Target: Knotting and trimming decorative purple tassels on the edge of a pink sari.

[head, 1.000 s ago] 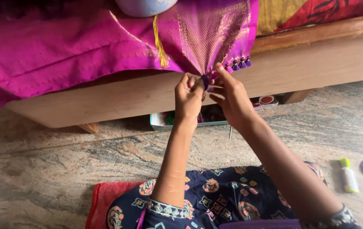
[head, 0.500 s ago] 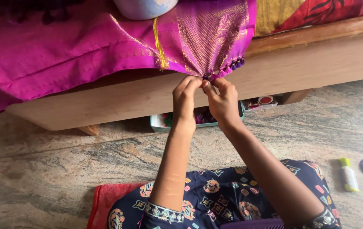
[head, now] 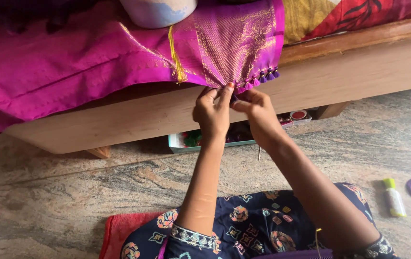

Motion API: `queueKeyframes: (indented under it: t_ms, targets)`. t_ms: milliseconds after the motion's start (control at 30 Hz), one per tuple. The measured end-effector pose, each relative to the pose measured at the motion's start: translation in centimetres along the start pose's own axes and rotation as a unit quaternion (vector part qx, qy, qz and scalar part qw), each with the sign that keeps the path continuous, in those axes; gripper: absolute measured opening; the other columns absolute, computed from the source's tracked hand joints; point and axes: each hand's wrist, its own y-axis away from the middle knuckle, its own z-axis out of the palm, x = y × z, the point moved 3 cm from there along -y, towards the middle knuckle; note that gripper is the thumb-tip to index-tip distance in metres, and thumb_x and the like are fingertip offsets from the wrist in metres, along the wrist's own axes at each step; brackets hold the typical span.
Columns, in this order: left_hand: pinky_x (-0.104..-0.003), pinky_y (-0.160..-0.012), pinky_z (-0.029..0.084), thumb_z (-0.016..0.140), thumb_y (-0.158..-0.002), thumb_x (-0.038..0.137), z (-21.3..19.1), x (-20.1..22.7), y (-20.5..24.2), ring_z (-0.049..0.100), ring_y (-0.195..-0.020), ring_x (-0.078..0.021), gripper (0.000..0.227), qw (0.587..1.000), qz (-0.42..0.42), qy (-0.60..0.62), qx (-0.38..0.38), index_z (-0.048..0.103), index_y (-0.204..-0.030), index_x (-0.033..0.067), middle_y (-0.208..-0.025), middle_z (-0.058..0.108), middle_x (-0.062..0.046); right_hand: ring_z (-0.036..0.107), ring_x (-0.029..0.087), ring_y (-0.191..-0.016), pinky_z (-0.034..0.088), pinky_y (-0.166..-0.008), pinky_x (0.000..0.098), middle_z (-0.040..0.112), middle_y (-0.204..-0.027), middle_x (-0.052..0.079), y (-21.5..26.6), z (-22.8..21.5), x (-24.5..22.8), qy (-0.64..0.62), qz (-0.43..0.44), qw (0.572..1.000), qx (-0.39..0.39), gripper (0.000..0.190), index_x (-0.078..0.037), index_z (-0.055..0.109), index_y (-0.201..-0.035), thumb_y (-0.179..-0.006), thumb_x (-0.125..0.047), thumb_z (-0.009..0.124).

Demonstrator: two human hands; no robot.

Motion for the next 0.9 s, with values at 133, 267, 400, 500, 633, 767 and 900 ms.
queueKeyframes:
  t_ms: [133,267,400,500,633,767,900]
  targets:
    - [-0.046,-0.098,0.041,0.071,-0.095,0.035,0.6,0.1,1.3,0.069,-0.095,-0.018,0.028,0.921,0.187,-0.328,0.093,0.08,-0.085,0.0107,-0.087,0.078,-0.001,0.06,0.014,-0.103,0.042,-0.094,0.0334,0.07,-0.112,0.007,-1.4,-1.3,-0.1,-0.097,0.073,0.992,0.036,0.022,0.0,0.067,-0.117,-0.096,-0.007,0.064]
    - [-0.062,-0.117,0.017,0.064,-0.103,0.034,0.5,-2.9,2.4,0.044,-0.145,-0.0308,0.025,0.839,0.308,-0.42,0.156,0.076,-0.097,0.0128,-0.124,0.071,-0.005,0.064,0.013,-0.095,0.048,-0.088,0.031,0.073,-0.102,0.006,-1.7,1.2,-1.5,-0.091,0.088,0.992,0.024,0.017,0.001,0.072,-0.11,-0.098,-0.012,0.068]
    - [-0.065,-0.119,0.009,0.065,-0.1,0.028,0.0,-0.6,3.3,0.038,-0.149,-0.0291,0.018,0.844,0.272,-0.437,0.148,0.078,-0.1,0.0159,-0.143,0.065,-0.004,0.062,0.014,-0.082,0.048,-0.074,0.0313,0.074,-0.09,0.006,-0.6,2.4,-0.4,0.01,0.073,0.996,0.051,0.018,0.001,0.075,-0.104,-0.097,-0.014,0.07]
    - [-0.062,-0.113,0.006,0.074,-0.078,0.022,-0.6,1.4,2.8,0.041,-0.138,-0.0318,0.024,0.84,0.198,-0.486,0.14,0.077,-0.1,0.012,-0.14,0.061,-0.009,0.057,0.011,-0.079,0.045,-0.07,0.0292,0.072,-0.088,0.004,-0.2,1.9,1.9,0.025,0.043,0.996,0.07,0.022,0.002,0.076,-0.104,-0.102,-0.019,0.068]
    - [-0.04,-0.108,0.037,0.073,-0.089,0.025,-2.2,-1.5,-0.1,0.054,-0.121,-0.0208,0.027,0.997,0.003,-0.071,0.009,0.067,-0.112,0.0143,-0.122,0.064,-0.007,0.058,0.006,-0.087,0.047,-0.079,0.0224,0.071,-0.095,-0.001,0.7,1.5,3.5,-0.016,-0.012,0.999,0.048,0.022,0.0,0.074,-0.106,-0.105,-0.02,0.063]
    - [-0.033,-0.087,0.044,0.074,-0.094,0.021,-1.1,-0.9,-1.4,0.059,-0.091,-0.0135,0.018,0.995,-0.058,0.067,-0.05,0.077,-0.096,0.0036,-0.091,0.07,-0.003,0.058,0.007,-0.09,0.046,-0.08,0.0229,0.071,-0.097,-0.001,0.4,1.2,2.7,-0.007,-0.012,1.0,0.014,0.022,0.0,0.073,-0.108,-0.106,-0.019,0.062]
    - [-0.03,-0.085,0.045,0.074,-0.091,0.023,-0.9,-1.1,-1.7,0.062,-0.089,-0.0114,0.017,0.992,-0.092,0.055,-0.059,0.077,-0.094,0.0059,-0.09,0.072,-0.001,0.064,0.018,-0.097,0.049,-0.084,0.0292,0.069,-0.105,0.008,3.1,-0.7,-0.4,0.18,-0.088,0.979,-0.023,0.022,0.001,0.071,-0.113,-0.101,-0.016,0.064]
